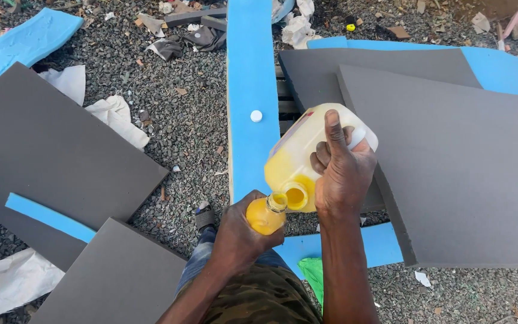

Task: Refilling a small yellow glue bottle from a larger white container in a workshop environment.

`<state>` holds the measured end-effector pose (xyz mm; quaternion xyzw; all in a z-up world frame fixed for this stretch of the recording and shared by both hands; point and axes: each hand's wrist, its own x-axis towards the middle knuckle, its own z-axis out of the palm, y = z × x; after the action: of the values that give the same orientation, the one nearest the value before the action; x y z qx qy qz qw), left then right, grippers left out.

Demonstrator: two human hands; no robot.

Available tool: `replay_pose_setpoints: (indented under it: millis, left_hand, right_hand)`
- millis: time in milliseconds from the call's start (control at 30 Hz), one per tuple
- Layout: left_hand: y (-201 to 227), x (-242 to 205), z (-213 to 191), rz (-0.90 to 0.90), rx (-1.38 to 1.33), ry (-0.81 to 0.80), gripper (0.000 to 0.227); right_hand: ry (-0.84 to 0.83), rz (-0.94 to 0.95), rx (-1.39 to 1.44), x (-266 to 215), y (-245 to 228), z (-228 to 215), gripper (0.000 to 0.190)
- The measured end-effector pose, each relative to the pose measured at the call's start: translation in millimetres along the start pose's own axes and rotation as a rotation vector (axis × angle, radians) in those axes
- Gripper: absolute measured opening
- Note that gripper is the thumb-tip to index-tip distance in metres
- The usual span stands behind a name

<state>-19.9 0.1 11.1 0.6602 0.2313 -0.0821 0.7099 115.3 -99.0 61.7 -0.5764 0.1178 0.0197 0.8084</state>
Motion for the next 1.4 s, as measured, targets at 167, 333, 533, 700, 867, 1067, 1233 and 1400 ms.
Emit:
replay_pose_setpoints:
  millis: [167,333,533,700,867,1067,1233,1400]
  left_hand:
    - [-10,2,-4,-0.043,0.172,0.007,0.032]
    - [-27,6,5,0.004,0.275,-0.015,0.034]
    - [-27,23,-13,-0.022,0.051,0.139,0.029]
    - [-25,57,-85,0.033,0.108,0.295,0.054]
    - [-45,113,-154,0.037,0.246,0.306,0.057]
    - [-66,197,-169,0.153,0.19,-0.007,0.062]
    - [-20,214,-137,0.277,-0.08,-0.363,0.041]
    - [-4,218,-125,0.148,-0.155,-0.654,0.04]
  right_hand:
    - [0.099,0.109,0.004,11,-2,-15,0.043]
    - [0.067,0.108,0.013,16,8,-22,0.039]
    - [-0.024,0.171,-0.024,18,33,-28,0.045]
    - [-0.122,0.312,-0.471,39,50,-32,0.037]
    - [-0.425,0.204,-1.145,74,111,-42,0.04]
    - [-0.625,0.165,-1.356,93,139,-5,0.022]
    - [-0.626,0.208,-1.324,85,126,6,0.017]
    - [-0.737,0.236,-1.307,82,111,31,0.019]
